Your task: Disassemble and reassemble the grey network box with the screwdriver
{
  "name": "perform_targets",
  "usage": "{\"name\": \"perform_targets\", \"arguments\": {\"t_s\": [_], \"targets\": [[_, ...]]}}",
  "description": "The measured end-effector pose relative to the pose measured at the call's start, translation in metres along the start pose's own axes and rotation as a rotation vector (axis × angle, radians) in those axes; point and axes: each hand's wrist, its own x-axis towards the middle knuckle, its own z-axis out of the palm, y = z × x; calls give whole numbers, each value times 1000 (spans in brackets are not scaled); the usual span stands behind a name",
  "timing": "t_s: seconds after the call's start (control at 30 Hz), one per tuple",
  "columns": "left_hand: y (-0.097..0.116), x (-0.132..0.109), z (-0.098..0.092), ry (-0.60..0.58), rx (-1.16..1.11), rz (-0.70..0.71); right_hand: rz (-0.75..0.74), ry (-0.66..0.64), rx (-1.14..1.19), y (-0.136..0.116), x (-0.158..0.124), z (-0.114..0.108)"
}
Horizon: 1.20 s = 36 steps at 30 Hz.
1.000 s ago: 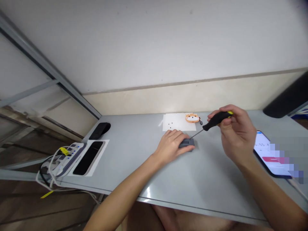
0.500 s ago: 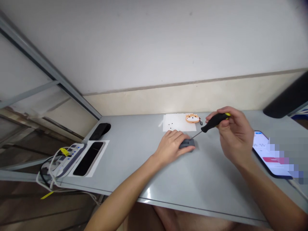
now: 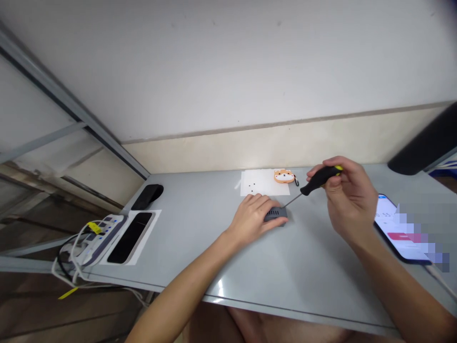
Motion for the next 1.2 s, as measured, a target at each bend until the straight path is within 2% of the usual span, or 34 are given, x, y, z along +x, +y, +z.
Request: {"name": "perform_targets", "arguments": {"t_s": [0.17,0.53,0.83,1.0,1.2], "targets": [[0,-1,0,26,-7,22,8,-7,1,1,0,-1],[2,0,-1,-15,-4,-8,9,1,18,-1,2,1],[1,0,0,15,-15,-1,-19,3,-8,-3,2,1],[3,-1,1,80,-54,-19,14,4,19,-3,2,1],[8,-1,4,258,-214,-64,67,35,53,0,3,-2]]}}
